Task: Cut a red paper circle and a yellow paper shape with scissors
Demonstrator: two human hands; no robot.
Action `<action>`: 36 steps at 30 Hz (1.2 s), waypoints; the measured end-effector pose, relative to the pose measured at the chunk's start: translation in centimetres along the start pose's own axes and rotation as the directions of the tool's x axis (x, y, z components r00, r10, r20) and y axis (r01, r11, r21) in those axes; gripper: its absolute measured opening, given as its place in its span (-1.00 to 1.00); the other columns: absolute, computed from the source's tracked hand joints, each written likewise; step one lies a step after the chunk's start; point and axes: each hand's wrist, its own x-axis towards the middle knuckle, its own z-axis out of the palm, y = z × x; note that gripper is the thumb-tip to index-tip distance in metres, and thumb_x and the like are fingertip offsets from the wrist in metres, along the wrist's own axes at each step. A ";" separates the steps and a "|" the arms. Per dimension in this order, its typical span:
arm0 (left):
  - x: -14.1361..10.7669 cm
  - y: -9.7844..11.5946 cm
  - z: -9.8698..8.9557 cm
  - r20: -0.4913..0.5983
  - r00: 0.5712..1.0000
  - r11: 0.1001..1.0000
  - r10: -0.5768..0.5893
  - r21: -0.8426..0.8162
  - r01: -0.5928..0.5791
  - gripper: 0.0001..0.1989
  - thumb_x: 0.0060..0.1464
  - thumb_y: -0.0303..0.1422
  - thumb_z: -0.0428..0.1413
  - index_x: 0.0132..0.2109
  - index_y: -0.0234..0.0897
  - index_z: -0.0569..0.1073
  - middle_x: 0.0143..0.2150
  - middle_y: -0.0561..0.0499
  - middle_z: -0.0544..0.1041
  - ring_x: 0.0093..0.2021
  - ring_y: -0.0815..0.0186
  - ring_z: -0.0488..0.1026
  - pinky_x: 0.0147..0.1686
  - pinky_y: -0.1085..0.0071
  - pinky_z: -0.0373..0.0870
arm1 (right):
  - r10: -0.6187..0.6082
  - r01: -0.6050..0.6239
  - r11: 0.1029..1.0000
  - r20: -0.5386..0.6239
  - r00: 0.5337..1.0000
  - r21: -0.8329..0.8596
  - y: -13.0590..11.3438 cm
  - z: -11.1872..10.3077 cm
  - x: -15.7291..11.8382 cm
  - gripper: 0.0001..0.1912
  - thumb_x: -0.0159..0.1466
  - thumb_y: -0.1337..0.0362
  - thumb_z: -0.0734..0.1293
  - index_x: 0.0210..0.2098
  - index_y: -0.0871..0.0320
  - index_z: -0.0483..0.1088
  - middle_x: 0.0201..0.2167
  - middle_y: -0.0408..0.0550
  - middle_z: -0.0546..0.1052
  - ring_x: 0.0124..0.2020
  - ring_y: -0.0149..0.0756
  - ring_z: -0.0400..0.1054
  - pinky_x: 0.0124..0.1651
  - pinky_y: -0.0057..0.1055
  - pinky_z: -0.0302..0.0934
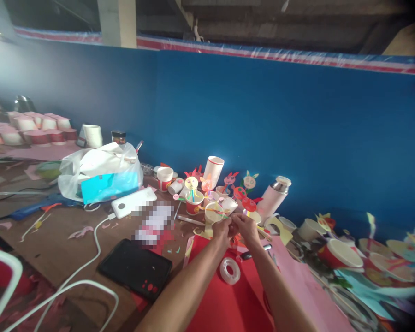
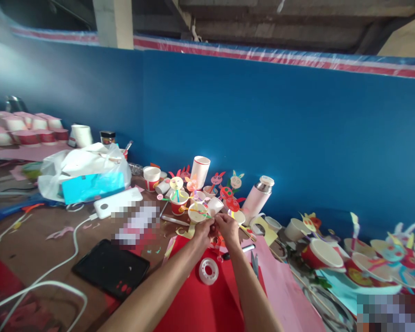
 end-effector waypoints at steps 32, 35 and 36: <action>-0.1 0.6 -0.6 0.085 0.996 0.999 -0.019 -0.043 0.023 -0.68 0.16 -0.27 0.04 0.03 -0.32 0.34 0.00 -0.11 0.39 -0.10 0.21 0.41 -0.15 0.17 0.40 | -0.037 0.038 0.997 -0.007 0.999 0.066 0.4 0.3 0.3 -0.72 0.29 0.21 0.27 -0.06 0.19 0.35 -0.08 -0.03 0.45 -0.19 -0.25 0.40 -0.20 -0.25 0.35; -0.3 0.6 -0.6 0.078 0.996 0.999 -0.031 -0.039 0.034 -0.68 0.17 -0.27 0.04 0.03 -0.32 0.34 0.00 -0.10 0.39 -0.10 0.22 0.41 -0.14 0.18 0.40 | -0.042 0.043 0.995 -0.021 0.999 0.092 0.2 0.3 0.2 -0.73 0.29 0.20 0.26 -0.06 0.20 0.35 -0.11 -0.03 0.46 -0.21 -0.27 0.41 -0.21 -0.25 0.35; -0.3 0.6 -0.6 0.070 0.997 0.999 -0.032 -0.038 0.035 -0.68 0.17 -0.28 0.04 0.03 -0.32 0.34 0.00 -0.11 0.39 -0.10 0.22 0.41 -0.14 0.18 0.40 | -0.047 0.049 0.994 -0.023 0.999 0.102 0.1 0.3 0.1 -0.73 0.30 0.20 0.25 -0.07 0.20 0.35 -0.12 -0.04 0.46 -0.22 -0.28 0.41 -0.21 -0.26 0.35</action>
